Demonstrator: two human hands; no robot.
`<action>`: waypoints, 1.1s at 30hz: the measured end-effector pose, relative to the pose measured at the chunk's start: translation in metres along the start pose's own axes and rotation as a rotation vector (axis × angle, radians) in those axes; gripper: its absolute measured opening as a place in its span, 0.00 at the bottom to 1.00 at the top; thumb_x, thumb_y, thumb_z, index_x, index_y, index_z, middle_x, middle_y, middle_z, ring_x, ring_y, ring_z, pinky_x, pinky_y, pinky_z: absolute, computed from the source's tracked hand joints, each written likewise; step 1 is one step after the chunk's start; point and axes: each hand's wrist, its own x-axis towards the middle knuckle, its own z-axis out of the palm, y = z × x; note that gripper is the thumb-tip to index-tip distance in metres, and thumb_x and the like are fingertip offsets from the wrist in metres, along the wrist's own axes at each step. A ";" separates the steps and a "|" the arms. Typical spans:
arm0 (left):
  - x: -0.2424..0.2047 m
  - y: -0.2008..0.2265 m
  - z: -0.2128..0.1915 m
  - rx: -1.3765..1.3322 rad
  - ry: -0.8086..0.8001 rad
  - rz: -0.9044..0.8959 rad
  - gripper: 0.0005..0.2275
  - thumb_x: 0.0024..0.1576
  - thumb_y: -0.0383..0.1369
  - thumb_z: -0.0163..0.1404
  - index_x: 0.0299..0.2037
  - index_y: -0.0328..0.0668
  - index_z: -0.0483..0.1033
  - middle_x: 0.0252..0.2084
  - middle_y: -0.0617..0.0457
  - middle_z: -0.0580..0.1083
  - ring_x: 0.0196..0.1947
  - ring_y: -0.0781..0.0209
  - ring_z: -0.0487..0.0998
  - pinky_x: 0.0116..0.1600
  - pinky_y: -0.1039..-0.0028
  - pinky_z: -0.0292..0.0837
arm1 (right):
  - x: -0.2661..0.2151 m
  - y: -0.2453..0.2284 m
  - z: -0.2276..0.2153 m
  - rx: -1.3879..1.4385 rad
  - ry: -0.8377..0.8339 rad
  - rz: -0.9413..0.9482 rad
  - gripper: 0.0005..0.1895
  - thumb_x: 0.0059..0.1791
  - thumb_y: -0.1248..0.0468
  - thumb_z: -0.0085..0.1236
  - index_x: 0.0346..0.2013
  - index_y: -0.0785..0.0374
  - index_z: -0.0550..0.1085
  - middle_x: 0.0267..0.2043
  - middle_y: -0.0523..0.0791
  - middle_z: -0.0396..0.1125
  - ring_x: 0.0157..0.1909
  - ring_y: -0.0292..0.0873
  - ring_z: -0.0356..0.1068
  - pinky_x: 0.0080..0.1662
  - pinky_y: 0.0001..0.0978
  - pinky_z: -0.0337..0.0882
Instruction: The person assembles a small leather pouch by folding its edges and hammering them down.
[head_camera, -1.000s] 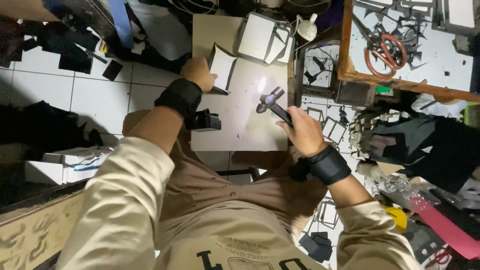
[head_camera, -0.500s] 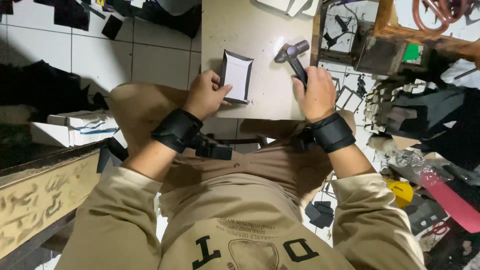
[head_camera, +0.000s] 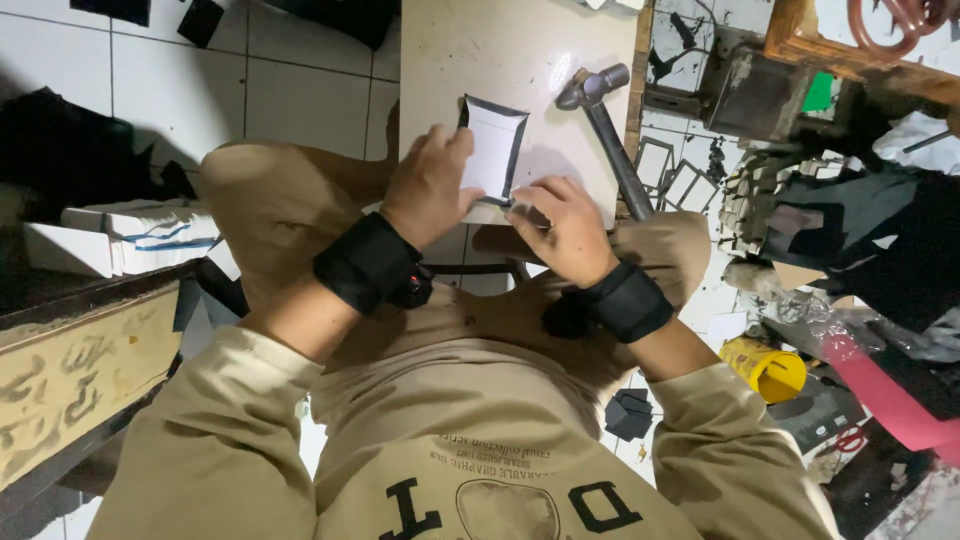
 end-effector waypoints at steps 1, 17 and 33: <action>-0.001 -0.005 0.006 -0.001 -0.003 -0.005 0.24 0.47 0.33 0.67 0.46 0.29 0.67 0.40 0.36 0.69 0.41 0.39 0.74 0.45 0.58 0.71 | 0.000 -0.001 0.003 0.004 -0.004 0.002 0.13 0.48 0.64 0.67 0.46 0.63 0.77 0.42 0.48 0.71 0.45 0.54 0.69 0.48 0.44 0.70; 0.014 -0.041 0.039 -0.238 -0.068 0.208 0.14 0.44 0.28 0.66 0.35 0.43 0.73 0.34 0.48 0.69 0.42 0.44 0.73 0.46 0.58 0.70 | 0.006 0.002 0.035 -0.230 -0.025 -0.018 0.05 0.46 0.68 0.62 0.35 0.62 0.74 0.35 0.47 0.68 0.40 0.52 0.68 0.41 0.42 0.69; 0.013 -0.038 0.039 -0.245 -0.060 0.161 0.11 0.46 0.30 0.66 0.32 0.43 0.75 0.34 0.49 0.69 0.41 0.48 0.73 0.46 0.60 0.70 | 0.009 -0.003 0.023 -0.153 -0.104 0.073 0.08 0.48 0.66 0.63 0.39 0.64 0.73 0.38 0.48 0.69 0.43 0.55 0.70 0.42 0.46 0.71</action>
